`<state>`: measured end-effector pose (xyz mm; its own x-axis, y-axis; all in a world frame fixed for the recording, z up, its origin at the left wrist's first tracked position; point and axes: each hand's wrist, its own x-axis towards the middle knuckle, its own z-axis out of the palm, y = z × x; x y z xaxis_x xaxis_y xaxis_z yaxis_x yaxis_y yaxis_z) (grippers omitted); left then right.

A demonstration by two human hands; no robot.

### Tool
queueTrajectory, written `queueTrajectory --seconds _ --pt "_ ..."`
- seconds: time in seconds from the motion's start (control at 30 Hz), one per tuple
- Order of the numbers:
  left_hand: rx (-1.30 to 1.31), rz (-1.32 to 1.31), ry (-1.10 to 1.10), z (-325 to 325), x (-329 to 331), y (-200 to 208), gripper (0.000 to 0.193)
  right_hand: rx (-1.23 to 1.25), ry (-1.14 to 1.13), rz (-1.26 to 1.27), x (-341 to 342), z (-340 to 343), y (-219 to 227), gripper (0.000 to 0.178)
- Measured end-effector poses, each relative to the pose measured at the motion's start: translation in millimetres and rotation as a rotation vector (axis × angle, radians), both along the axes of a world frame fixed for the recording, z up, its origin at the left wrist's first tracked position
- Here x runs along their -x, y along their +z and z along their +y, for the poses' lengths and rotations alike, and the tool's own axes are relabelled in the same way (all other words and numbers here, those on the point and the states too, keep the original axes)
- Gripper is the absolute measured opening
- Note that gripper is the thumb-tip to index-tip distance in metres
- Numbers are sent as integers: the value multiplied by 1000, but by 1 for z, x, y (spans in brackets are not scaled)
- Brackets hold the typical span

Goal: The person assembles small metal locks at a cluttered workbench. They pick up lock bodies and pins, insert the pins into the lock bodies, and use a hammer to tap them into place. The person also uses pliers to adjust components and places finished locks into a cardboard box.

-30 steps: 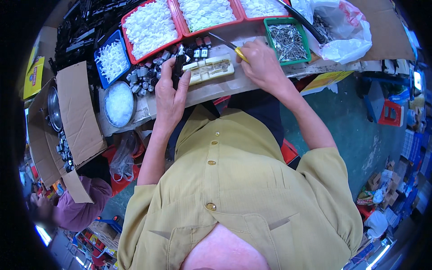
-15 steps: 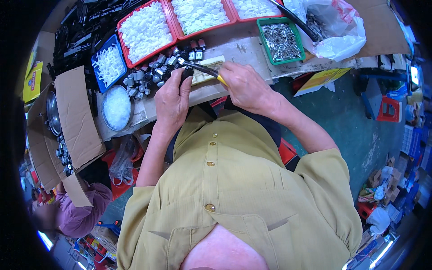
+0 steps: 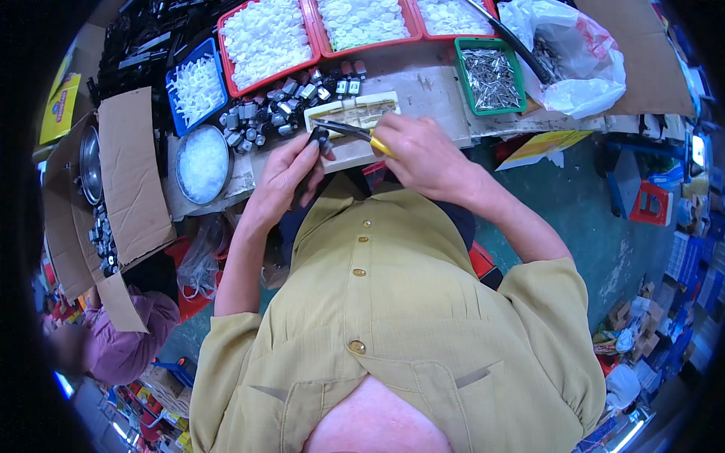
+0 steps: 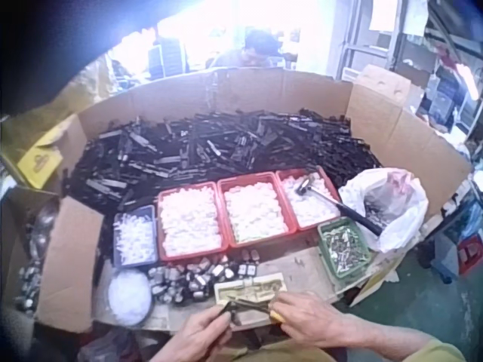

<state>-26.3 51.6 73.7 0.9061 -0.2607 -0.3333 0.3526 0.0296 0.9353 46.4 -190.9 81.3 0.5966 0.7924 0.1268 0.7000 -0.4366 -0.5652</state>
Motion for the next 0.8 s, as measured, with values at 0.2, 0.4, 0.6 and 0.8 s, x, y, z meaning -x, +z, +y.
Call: queueTrajectory --seconds 0.2,0.4,0.6,0.8 --pt "-786 -70 -73 77 65 -25 33 209 -287 -204 -30 -29 -21 19" --pt "-1286 -196 -43 103 119 -48 29 343 -373 -444 -34 -33 -39 13" --pt "-1067 -503 266 60 57 -13 17 403 -384 -362 -32 -26 -31 28" --pt "-1044 -851 284 17 -1 -28 21 231 -309 -407 -54 -26 -9 28"
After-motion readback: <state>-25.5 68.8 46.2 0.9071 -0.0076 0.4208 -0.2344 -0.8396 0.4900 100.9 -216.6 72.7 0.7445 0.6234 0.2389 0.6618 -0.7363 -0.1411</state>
